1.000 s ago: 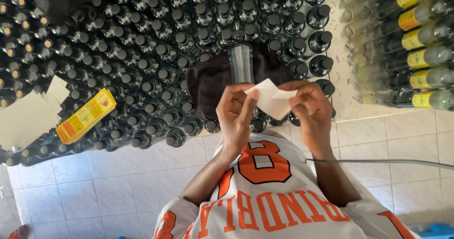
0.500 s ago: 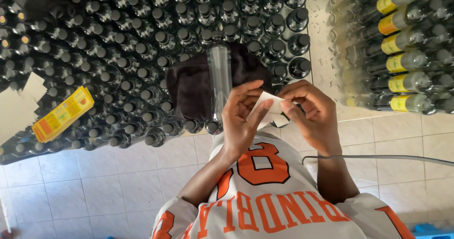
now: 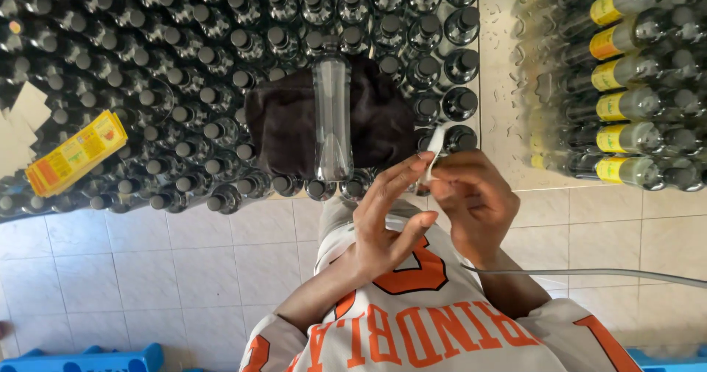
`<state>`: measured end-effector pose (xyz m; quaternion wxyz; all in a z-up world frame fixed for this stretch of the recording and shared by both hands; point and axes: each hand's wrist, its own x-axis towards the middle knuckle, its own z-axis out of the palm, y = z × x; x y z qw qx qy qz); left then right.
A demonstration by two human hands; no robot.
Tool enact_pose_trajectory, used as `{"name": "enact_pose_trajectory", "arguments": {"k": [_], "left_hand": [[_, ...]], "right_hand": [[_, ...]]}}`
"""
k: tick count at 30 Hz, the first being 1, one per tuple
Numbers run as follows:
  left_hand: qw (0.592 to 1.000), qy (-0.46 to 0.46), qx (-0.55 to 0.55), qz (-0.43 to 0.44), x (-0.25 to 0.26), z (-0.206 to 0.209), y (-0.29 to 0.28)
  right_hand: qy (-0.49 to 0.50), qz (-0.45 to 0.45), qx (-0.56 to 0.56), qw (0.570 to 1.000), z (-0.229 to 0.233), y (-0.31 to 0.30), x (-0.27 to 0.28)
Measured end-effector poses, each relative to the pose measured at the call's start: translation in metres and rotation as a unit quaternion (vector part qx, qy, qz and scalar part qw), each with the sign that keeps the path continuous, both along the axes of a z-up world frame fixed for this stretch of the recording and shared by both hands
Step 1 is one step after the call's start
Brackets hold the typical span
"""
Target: Manually applying adhesive labels to plastic bottles
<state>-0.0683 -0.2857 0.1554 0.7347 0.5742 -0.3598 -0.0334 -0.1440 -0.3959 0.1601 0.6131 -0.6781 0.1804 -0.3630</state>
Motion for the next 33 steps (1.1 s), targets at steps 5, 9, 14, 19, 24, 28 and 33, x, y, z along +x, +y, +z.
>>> {"name": "enact_pose_trajectory", "arguments": {"k": [5,9,14,19,24,28,33], "left_hand": [[0.999,0.027,0.005,0.033,0.006,0.001,0.014],[0.998,0.046,0.028,0.031,0.024,0.009,0.031],[0.984,0.119,0.108,0.071,0.039,-0.018,0.059],[0.955,0.283,0.048,0.071,0.074,-0.019,0.084],[0.880,0.463,-0.085,0.064,0.120,-0.073,0.146],[0.875,0.463,-0.118,0.076,0.146,-0.076,0.200],[0.867,0.461,-0.154,0.106,0.182,-0.078,0.249]], "right_hand": [[-0.017,0.049,-0.072,0.996,-0.012,0.006,-0.002],[-0.027,0.068,-0.092,0.993,0.009,0.023,0.014],[-0.024,0.048,-0.059,0.997,0.012,0.050,0.026],[-0.041,-0.017,0.092,0.995,-0.007,0.071,0.022],[-0.085,-0.070,0.158,0.981,-0.021,0.082,0.008],[-0.122,-0.144,0.245,0.951,-0.024,0.095,-0.017],[-0.159,-0.215,0.279,0.922,-0.016,0.090,-0.025]]}}
